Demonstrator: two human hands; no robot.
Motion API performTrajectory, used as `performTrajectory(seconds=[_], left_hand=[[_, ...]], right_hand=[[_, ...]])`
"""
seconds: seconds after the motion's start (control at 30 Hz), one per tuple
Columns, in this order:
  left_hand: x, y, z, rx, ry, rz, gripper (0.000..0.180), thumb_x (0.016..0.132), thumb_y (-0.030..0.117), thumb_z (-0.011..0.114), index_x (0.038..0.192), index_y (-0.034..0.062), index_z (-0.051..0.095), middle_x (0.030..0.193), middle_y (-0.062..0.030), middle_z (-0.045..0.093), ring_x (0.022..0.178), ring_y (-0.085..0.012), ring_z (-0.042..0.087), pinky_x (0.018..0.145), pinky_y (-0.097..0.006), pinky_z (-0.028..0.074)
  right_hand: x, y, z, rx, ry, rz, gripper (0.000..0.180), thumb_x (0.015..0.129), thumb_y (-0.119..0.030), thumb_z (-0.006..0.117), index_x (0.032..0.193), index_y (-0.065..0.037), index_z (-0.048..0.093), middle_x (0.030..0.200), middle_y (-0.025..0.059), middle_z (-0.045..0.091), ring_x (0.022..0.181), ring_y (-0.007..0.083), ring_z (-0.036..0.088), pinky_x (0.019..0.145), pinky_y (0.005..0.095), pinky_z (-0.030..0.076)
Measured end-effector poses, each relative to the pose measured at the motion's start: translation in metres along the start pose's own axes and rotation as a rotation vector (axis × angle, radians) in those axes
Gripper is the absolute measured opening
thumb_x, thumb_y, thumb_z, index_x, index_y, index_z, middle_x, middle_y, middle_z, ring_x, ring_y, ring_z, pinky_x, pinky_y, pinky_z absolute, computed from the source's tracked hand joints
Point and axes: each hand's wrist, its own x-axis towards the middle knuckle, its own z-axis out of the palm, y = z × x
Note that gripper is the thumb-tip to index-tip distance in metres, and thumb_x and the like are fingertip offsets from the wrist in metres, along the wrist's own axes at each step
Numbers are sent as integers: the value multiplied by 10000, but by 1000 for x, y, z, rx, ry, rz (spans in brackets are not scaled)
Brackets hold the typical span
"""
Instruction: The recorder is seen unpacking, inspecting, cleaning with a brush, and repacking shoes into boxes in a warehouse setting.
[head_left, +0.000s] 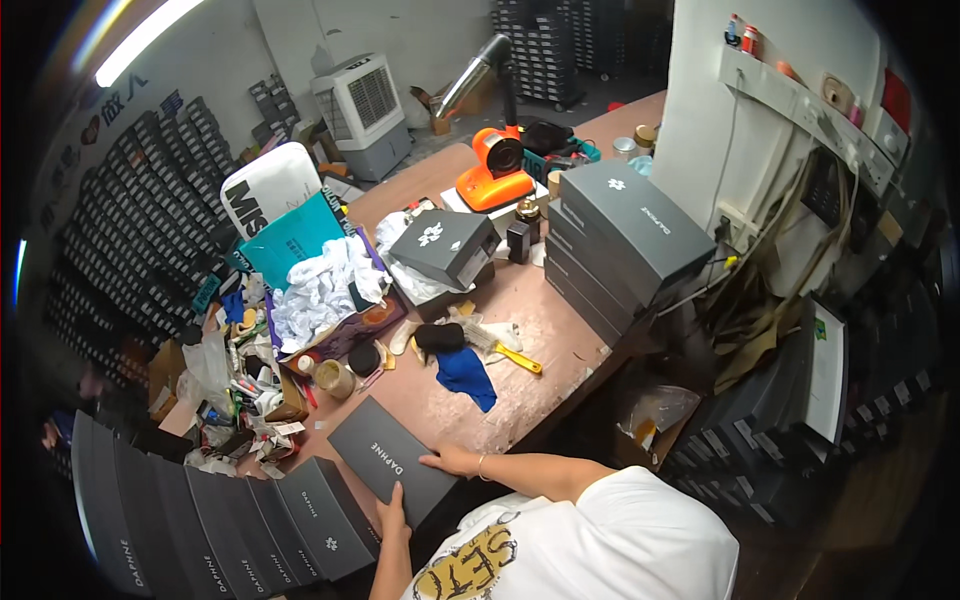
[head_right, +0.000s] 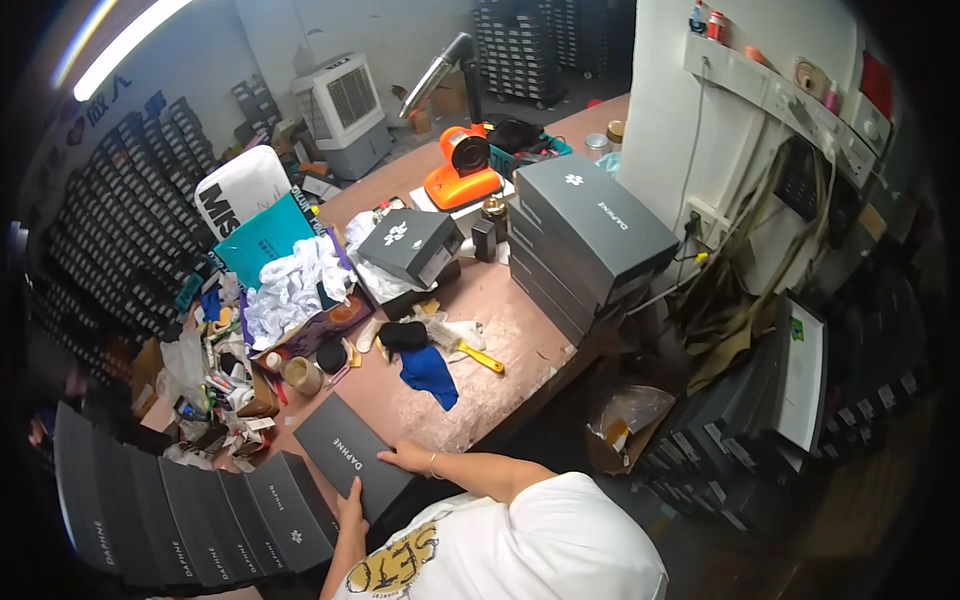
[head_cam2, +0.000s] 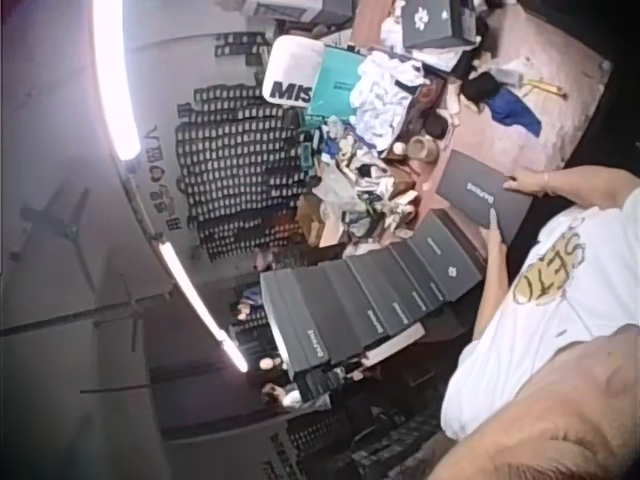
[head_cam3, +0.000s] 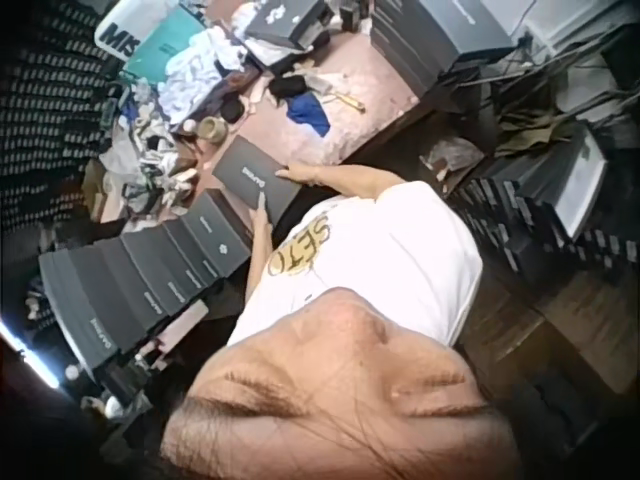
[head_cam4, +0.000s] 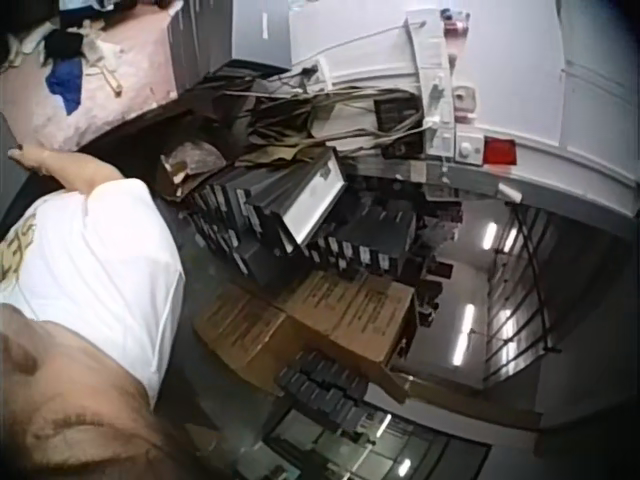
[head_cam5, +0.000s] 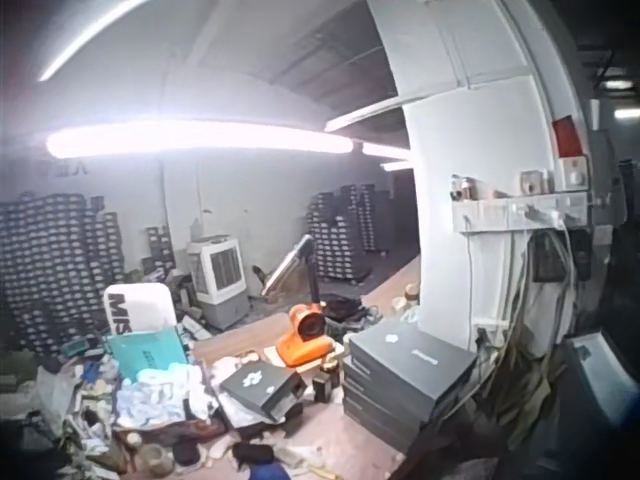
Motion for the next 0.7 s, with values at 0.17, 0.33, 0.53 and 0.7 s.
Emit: performTrajectory(seconds=[0.17, 0.33, 0.53, 0.7], left_hand=[[-5, -55, 7, 263, 282, 261, 619, 864, 207, 667, 1342, -37, 360, 1306, -191, 478, 1192, -277, 470, 1011, -365, 361], [-8, -17, 0, -273, 22, -184, 574, 857, 178, 678, 1323, -32, 417, 1258, -157, 528, 1155, -282, 505, 973, -388, 416], [-48, 62, 78, -405, -260, 142, 517, 897, 238, 637, 1309, -2, 437, 1185, -108, 570, 1071, -223, 579, 861, -312, 502], [-110, 219, 147, -521, -1004, 693, 600, 921, 192, 571, 1403, -60, 318, 1394, -216, 427, 1276, -291, 446, 1080, -403, 325]], right_hand=[[-10, 32, 18, -192, 63, -111, 660, 912, -511, 489, 1185, 87, 546, 1094, 318, 594, 1028, 442, 584, 898, 455, 443], [-14, 21, 0, -36, -92, -66, 762, 894, -476, 546, 1371, 85, 351, 1356, 295, 432, 1284, 374, 417, 1079, 387, 309], [-92, -49, -126, -92, 150, -410, 761, 849, -309, 662, 1444, -17, 289, 1482, 206, 285, 1371, 294, 290, 1124, 365, 218], [-235, -184, -322, 254, 361, -387, 724, 820, -270, 598, 1431, 3, 324, 1467, 147, 339, 1363, 237, 316, 1114, 362, 245]])
